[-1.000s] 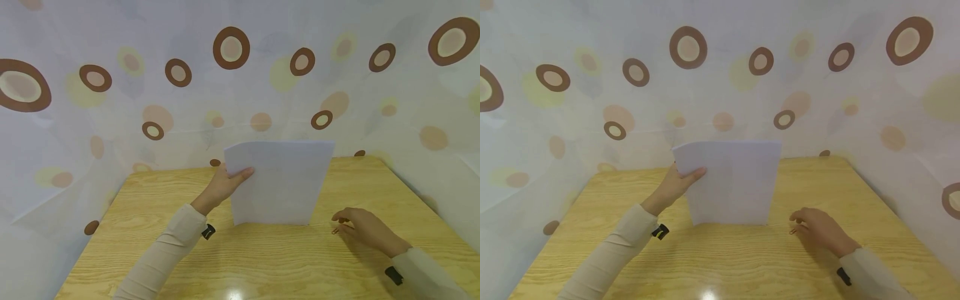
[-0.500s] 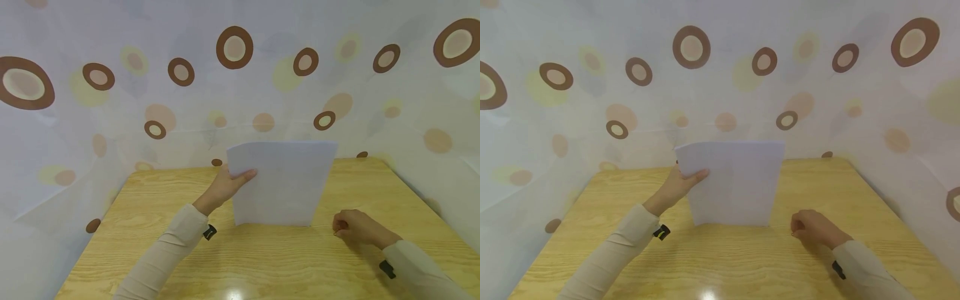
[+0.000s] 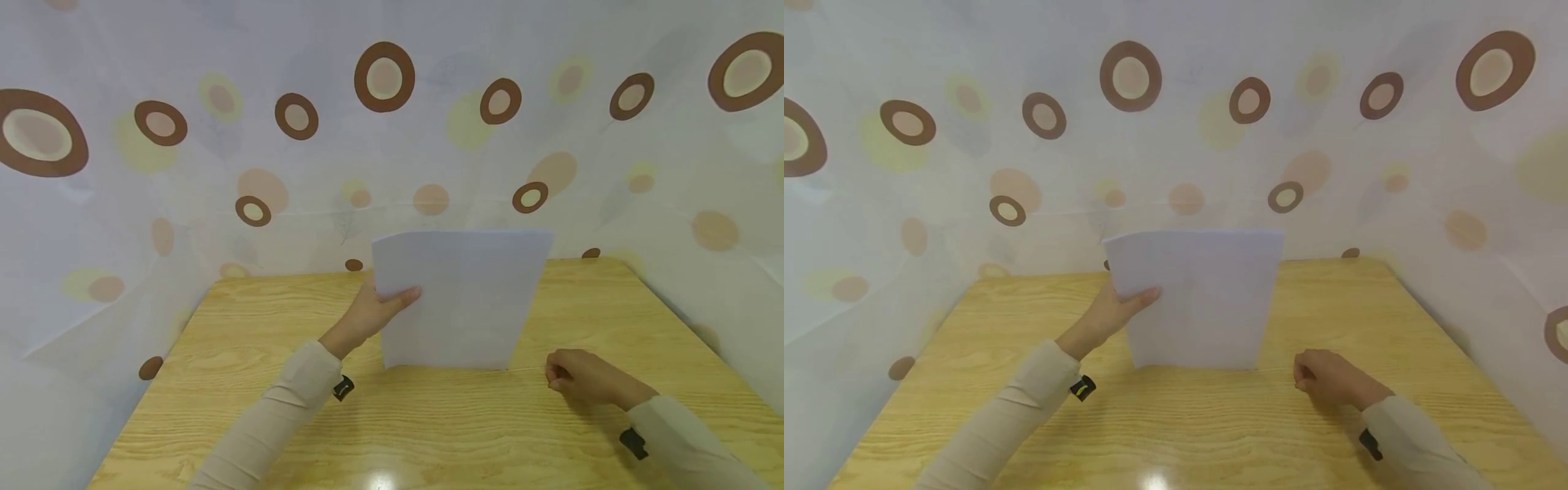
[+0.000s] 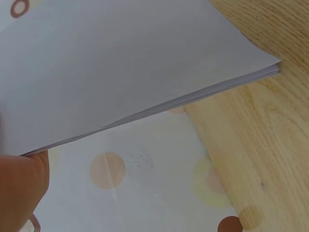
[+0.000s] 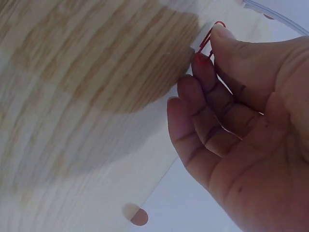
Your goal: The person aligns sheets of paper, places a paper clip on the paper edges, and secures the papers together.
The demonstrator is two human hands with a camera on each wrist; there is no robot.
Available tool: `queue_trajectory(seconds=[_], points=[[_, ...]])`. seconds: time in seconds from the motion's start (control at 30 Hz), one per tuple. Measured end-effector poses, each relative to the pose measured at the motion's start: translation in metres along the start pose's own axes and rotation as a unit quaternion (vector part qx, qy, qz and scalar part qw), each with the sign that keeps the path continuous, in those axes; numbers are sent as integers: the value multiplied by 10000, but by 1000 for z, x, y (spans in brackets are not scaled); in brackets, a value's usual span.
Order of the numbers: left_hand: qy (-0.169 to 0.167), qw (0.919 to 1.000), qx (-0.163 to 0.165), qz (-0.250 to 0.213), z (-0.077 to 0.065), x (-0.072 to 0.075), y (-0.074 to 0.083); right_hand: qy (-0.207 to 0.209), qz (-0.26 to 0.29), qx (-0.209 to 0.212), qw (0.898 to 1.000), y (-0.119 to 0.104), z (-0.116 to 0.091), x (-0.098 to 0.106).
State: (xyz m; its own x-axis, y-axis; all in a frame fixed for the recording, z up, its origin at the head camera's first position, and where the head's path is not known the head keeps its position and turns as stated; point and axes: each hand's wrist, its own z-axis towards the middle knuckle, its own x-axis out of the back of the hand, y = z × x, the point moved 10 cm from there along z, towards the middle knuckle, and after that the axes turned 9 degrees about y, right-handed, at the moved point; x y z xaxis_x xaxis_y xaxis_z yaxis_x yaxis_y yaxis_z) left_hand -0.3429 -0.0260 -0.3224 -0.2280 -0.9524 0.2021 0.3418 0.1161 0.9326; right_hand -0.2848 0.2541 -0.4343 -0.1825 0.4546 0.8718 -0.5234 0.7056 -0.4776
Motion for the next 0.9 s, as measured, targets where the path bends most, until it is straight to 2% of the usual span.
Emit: queue_trajectory(seconds=[0.17, 0.37, 0.53, 0.7, 0.9], points=[[-55, 10000, 46, 15, 1, -1, -7, -47, 166, -102, 9998, -1, -1, 5], [-98, 9996, 209, 157, 1, 2, -4, -243, 292, -116, 9992, 0, -2, 3], [-143, 9998, -43, 126, 4, 5, 11, -342, 298, -44, 9990, -1, -3, -3], [-141, 9992, -379, -74, 6, 8, 29, -360, 273, -223, 9987, 2, -3, -4], [-125, 9994, -290, -105, 7, 10, 36, -260, 445, -178, 9985, -3, -1, 0]])
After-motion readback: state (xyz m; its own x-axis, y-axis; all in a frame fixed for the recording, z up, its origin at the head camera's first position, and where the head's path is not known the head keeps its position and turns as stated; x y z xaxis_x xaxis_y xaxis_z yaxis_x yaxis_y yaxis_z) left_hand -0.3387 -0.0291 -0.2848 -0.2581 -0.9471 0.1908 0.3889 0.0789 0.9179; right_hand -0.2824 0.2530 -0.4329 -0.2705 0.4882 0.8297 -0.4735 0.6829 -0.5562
